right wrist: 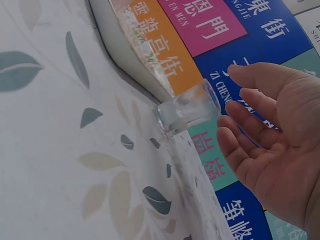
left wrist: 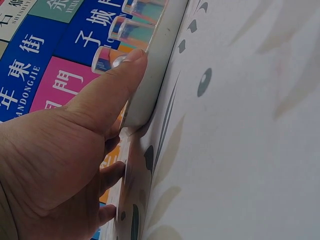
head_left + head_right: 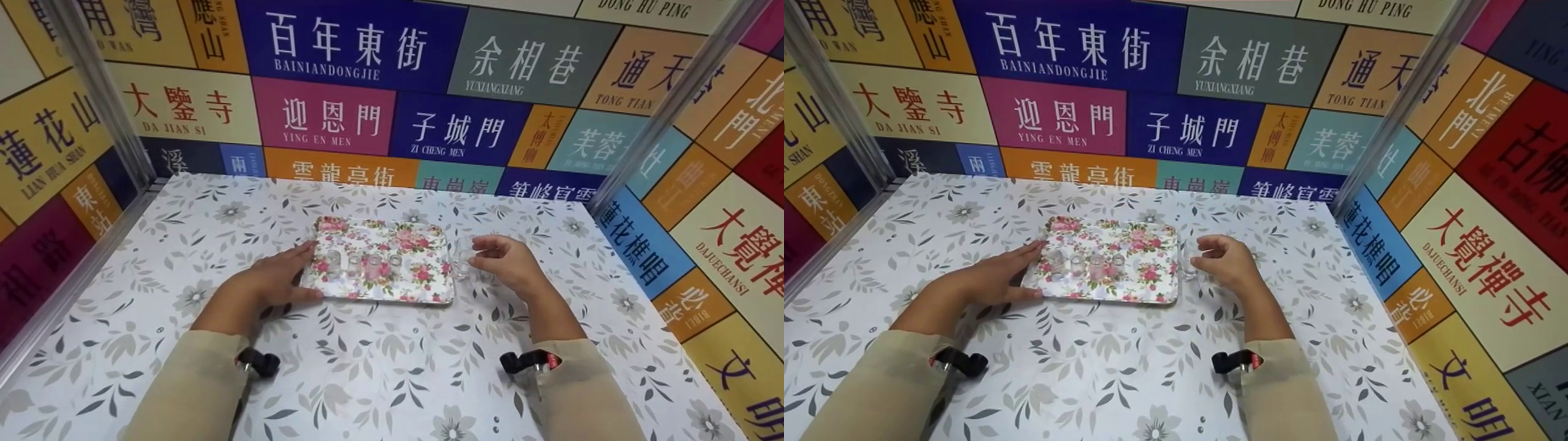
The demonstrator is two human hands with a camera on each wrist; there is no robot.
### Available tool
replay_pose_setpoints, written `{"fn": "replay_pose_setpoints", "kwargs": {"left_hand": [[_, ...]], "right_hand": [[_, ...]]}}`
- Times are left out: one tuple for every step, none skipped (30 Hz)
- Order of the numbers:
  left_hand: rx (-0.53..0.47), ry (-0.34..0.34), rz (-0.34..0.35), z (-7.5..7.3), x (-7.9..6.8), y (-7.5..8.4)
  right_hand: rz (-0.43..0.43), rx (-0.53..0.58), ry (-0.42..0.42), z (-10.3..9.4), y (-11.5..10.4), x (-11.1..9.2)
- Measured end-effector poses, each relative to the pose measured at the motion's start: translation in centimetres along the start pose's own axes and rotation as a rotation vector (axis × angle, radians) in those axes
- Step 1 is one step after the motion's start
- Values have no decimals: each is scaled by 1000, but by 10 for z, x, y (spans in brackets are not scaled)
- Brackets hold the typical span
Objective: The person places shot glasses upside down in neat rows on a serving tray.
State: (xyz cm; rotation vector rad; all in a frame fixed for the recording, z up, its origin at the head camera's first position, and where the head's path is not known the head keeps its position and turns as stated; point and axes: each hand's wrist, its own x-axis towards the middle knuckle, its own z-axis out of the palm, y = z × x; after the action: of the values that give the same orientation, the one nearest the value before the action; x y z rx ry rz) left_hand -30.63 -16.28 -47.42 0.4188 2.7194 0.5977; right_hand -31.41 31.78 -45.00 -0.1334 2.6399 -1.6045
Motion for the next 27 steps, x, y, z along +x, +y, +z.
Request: {"fn": "replay_pose_setpoints", "kwargs": {"left_hand": [[0, 0, -2, 0, 0, 0], [-2, 1, -4, 1, 1, 0], [-4, 2, -5, 1, 1, -1], [-4, 2, -6, 1, 1, -1], [-4, 2, -5, 1, 1, -1], [-4, 1, -4, 1, 1, -1], [-6, 3, -6, 1, 1, -1], [0, 2, -1, 1, 1, -1], [7, 1, 2, 1, 1, 0], [15, -1, 5, 1, 1, 0], [23, -2, 8, 1, 1, 0], [31, -2, 10, 1, 1, 1], [40, -3, 12, 1, 1, 1], [49, -5, 13, 0, 1, 1], [50, -7, 10, 0, 1, 2], [55, -10, 7, 0, 1, 2], [55, -11, 5, 0, 1, 2], [56, -13, 4, 0, 2, 2], [57, -15, 5, 0, 2, 2], [55, -16, 4, 0, 2, 1], [51, -18, 4, 0, 2, 1], [47, -19, 4, 0, 2, 1], [40, -18, 5, 0, 2, 1], [39, -19, 5, 0, 2, 1], [35, -19, 4, 0, 2, 1], [32, -19, 3, 0, 2, 1], [31, -19, 3, -1, 2, 1]], "right_hand": [[6, 2, -10, 1, 2, 1], [15, 6, -16, 2, 3, 1], [26, 11, -19, 2, 5, 1], [37, 16, -21, 3, 6, 2], [47, 17, -22, 4, 8, 2], [56, 23, -24, 5, 9, 3], [63, 29, -24, 6, 10, 3], [71, 37, -21, 7, 11, 4], [76, 41, -23, 8, 12, 4], [81, 45, -24, 9, 13, 4], [84, 46, -26, 9, 14, 4], [87, 51, -25, 10, 14, 4], [91, 53, -23, 11, 15, 5], [95, 60, -22, 12, 16, 5], [96, 63, -20, 13, 17, 5], [96, 64, -17, 14, 17, 6], [95, 66, -13, 15, 18, 6], [92, 69, -10, 15, 18, 6], [88, 70, -10, 16, 19, 6], [84, 70, -9, 16, 20, 6], [79, 67, -10, 17, 21, 7], [76, 58, -10, 17, 22, 7], [75, 47, -12, 18, 23, 8], [70, 26, -22, 18, 25, 8], [71, 3, -26, 18, 27, 9], [72, -23, -28, 18, 28, 10], [73, -54, -32, 18, 29, 10]]}}
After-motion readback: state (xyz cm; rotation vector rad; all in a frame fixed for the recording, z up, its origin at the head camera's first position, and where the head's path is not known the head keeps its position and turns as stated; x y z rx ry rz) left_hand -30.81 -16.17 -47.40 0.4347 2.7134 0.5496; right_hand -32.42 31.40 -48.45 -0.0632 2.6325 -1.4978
